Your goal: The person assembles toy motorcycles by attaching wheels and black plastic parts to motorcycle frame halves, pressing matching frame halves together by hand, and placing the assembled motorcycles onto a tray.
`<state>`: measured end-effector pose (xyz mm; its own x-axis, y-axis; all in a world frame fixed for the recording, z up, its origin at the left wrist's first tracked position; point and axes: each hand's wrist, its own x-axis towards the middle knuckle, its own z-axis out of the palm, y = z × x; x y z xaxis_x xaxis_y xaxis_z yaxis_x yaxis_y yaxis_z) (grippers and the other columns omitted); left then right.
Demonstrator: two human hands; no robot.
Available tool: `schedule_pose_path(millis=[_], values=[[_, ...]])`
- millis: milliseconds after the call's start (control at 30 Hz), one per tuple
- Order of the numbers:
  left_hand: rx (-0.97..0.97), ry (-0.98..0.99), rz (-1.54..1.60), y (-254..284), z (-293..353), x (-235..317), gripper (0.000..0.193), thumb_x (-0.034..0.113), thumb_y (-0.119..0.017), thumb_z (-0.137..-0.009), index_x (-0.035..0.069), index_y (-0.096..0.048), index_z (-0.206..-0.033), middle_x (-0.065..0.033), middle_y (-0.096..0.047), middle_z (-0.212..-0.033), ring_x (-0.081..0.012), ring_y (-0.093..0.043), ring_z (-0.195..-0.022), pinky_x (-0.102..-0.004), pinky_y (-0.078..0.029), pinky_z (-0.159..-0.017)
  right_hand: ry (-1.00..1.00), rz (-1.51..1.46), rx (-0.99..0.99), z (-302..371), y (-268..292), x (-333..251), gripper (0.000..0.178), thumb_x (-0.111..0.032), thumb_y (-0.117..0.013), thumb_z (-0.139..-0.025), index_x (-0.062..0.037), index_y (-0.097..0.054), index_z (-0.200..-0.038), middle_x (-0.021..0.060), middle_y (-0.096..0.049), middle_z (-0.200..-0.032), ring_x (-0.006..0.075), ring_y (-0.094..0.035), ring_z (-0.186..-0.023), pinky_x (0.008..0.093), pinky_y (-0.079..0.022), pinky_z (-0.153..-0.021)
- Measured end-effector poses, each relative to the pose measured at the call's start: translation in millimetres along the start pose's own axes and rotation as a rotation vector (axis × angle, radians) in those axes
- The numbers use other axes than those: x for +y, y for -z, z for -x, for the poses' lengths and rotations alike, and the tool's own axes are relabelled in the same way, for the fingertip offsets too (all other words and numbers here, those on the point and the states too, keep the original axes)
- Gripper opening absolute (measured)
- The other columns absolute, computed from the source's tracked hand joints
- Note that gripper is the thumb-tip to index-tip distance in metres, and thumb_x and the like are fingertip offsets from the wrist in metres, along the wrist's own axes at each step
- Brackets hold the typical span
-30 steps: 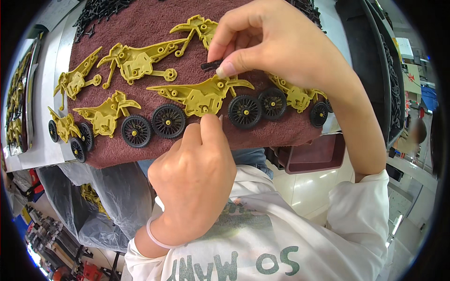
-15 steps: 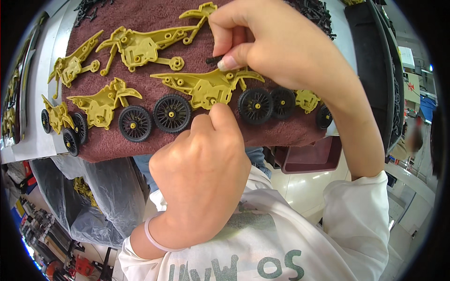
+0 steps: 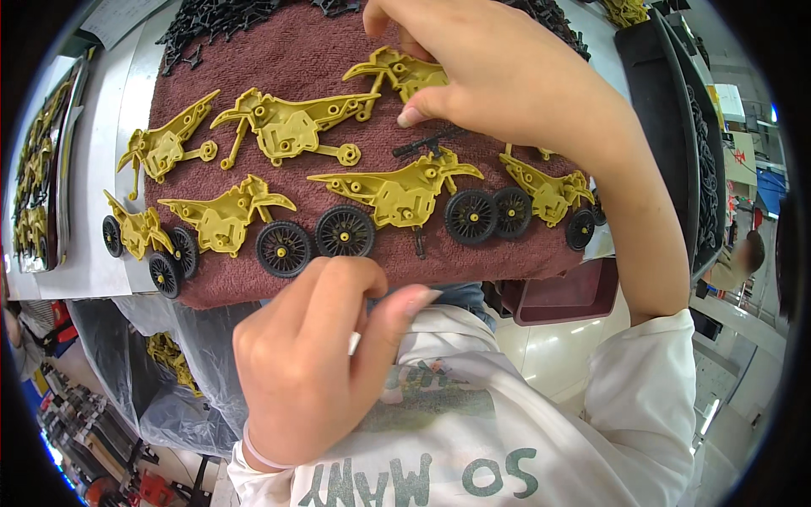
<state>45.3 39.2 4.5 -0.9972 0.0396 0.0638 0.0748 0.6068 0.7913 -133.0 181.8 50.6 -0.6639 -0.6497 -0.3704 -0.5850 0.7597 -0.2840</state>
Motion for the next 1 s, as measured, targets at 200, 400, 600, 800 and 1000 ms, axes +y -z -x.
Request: schedule_pose_path(millis=[200,400,600,800,1000], values=[[0.24,0.094,0.066,21,8,-26,0.016,0.01,-0.073,-0.089,-0.001,-0.062,-0.086,-0.0057,-0.06,-0.069,-0.0113,-0.053,-0.053,-0.0255,-0.039,-0.048,0.253,0.312,0.387,11,-8,11,0.044,-0.003,-0.058,-0.079,0.0031,-0.05,-0.122,0.0157,-0.062,-0.092,0.0316,-0.059,-0.09,0.0403,-0.046,-0.078],[0.268,-0.144,0.223,31,-10,-37,0.027,0.015,-0.062,-0.097,-0.005,-0.061,-0.115,-0.0102,-0.066,-0.098,-0.0132,-0.062,-0.084,-0.0237,-0.047,-0.075,0.253,-0.635,0.881,42,-29,-43,0.045,-0.001,-0.06,-0.08,-0.0012,-0.056,-0.124,0.0162,-0.063,-0.091,0.0209,-0.062,-0.084,0.0355,-0.048,-0.069],[0.204,-0.52,0.017,3,-46,-31,0.056,0.015,-0.082,-0.075,-0.003,-0.06,-0.123,-0.0142,-0.067,-0.117,-0.0291,-0.066,-0.105,-0.0337,-0.051,-0.091,0.325,-1.245,0.664,59,-80,-15,0.056,0.001,-0.058,-0.081,0.0031,-0.043,-0.135,0.0224,-0.061,-0.117,0.0244,-0.062,-0.106,0.0365,-0.048,-0.099],[0.064,-0.371,-0.08,8,-40,-29,0.051,0.001,-0.082,-0.066,-0.001,-0.066,-0.115,-0.0142,-0.068,-0.114,-0.0293,-0.066,-0.103,-0.0356,-0.052,-0.09,0.143,-1.314,0.657,73,-96,-8,0.057,0.003,-0.06,-0.08,0.0045,-0.047,-0.135,0.023,-0.054,-0.129,0.024,-0.06,-0.114,0.0366,-0.048,-0.102],[0.013,-0.317,-0.234,6,-35,-30,0.05,0.004,-0.08,-0.066,0.002,-0.066,-0.114,-0.013,-0.065,-0.113,-0.0325,-0.063,-0.103,-0.0389,-0.05,-0.089,0.155,-0.587,0.62,71,-93,-5,0.036,0.004,-0.071,-0.074,0.0004,-0.069,-0.11,0.0147,-0.061,-0.12,0.0212,-0.062,-0.106,0.0274,-0.05,-0.084]])
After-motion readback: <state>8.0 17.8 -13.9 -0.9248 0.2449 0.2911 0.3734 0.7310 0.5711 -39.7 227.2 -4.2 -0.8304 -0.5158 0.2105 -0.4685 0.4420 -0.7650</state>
